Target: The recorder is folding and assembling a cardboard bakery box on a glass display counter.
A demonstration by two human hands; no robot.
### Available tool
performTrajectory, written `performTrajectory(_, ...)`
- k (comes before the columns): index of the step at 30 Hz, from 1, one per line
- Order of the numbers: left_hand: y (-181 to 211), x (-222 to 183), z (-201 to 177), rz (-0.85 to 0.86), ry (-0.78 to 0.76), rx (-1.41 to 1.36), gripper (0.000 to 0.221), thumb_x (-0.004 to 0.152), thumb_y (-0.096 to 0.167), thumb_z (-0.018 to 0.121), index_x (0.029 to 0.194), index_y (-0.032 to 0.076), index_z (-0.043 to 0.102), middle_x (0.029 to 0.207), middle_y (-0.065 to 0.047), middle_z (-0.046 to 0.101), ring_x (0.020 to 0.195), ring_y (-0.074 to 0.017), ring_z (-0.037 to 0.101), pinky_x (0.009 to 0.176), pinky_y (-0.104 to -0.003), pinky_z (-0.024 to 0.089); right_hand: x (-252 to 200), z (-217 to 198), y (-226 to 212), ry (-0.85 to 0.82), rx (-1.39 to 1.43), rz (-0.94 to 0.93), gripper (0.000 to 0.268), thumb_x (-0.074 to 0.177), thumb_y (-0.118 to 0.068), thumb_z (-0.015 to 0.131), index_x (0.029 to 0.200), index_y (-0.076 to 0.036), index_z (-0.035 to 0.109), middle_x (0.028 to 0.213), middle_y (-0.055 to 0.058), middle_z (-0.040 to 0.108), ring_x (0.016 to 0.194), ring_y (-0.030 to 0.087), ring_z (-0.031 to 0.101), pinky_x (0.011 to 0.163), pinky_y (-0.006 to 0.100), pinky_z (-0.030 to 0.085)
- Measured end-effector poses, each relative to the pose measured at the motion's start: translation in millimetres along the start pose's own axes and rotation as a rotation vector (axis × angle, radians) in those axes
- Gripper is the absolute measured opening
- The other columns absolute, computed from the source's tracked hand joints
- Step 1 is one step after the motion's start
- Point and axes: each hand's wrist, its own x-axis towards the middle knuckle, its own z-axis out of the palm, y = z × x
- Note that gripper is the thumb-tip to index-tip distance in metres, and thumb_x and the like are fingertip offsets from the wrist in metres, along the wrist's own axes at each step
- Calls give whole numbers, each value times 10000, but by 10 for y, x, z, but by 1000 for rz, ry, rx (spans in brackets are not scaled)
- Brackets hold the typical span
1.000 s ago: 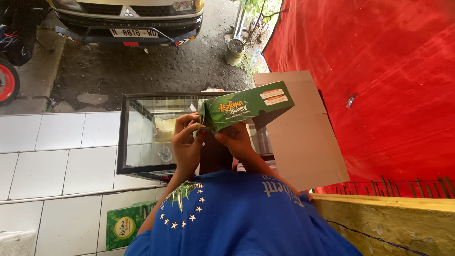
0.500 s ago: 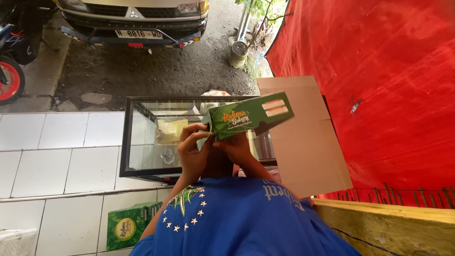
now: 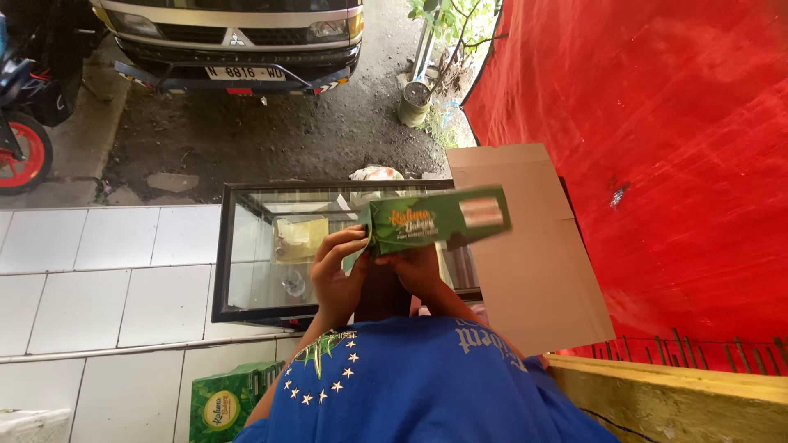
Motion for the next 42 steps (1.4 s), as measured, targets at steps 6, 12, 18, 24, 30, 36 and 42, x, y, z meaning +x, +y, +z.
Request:
performTrajectory(6, -234, -157, -9, 27, 15, -53, 153, 910, -68, 738, 1052, -13, 729, 1149, -125, 699, 1180, -264, 703, 1057, -397, 564, -118, -18, 367, 235, -373, -195, 215, 900, -40, 731, 1114, -16, 726, 1085, 90, 760, 1027, 187, 717, 915, 334, 567)
performTrajectory(12, -385, -253, 55, -61, 84, -211, 150, 944, -102, 683, 1080, -51, 722, 1189, -146, 675, 1182, -264, 675, 1048, -381, 551, -26, 327, 27, 205, -205, -94, 162, 890, -37, 717, 1050, -16, 721, 1003, 79, 762, 947, 149, 729, 817, 288, 586)
performTrajectory(18, -399, -272, 104, -61, 132, -195, 155, 990, -23, 642, 1118, -60, 721, 1224, -150, 674, 1216, -271, 653, 1081, -377, 518, 57, 458, 19, 263, -190, 52, 281, 855, -29, 752, 1122, -25, 664, 1064, 66, 717, 959, 122, 700, 789, 271, 567)
performTrajectory(24, -436, -246, 87, 5, 12, -24, 341, 1021, 25, 545, 1341, -56, 630, 1430, -192, 561, 1372, -309, 552, 1164, -401, 443, 342, 196, 420, 181, 54, 9, 265, 914, -26, 681, 1179, -25, 669, 1141, 77, 726, 1065, 144, 701, 911, 289, 571)
performTrajectory(30, -342, -34, -36, 70, -70, 190, 616, 967, 21, 552, 1558, -11, 384, 1625, -225, 386, 1542, -355, 368, 1252, -451, 335, 734, 64, 804, -250, -1275, -353, 424, 952, -214, 695, 1321, -43, 576, 1286, 167, 640, 1187, 290, 617, 993, 449, 487)
performTrajectory(36, -524, -75, -199, -21, -9, 34, 842, 969, 82, 628, 1629, 9, 110, 1619, -220, 339, 1478, -306, 408, 1209, -426, 372, 642, 76, 741, -282, -1116, -252, 395, 949, -202, 707, 1301, -55, 604, 1254, 151, 661, 1153, 285, 642, 975, 436, 504)
performTrajectory(42, -710, -226, -211, -59, 80, 71, 722, 1018, 128, 595, 1627, 27, 222, 1508, -179, 494, 1325, -263, 552, 1153, -384, 436, 544, 97, 638, -309, -936, -145, 363, 945, -186, 722, 1277, -69, 638, 1216, 131, 686, 1113, 278, 671, 953, 420, 525)
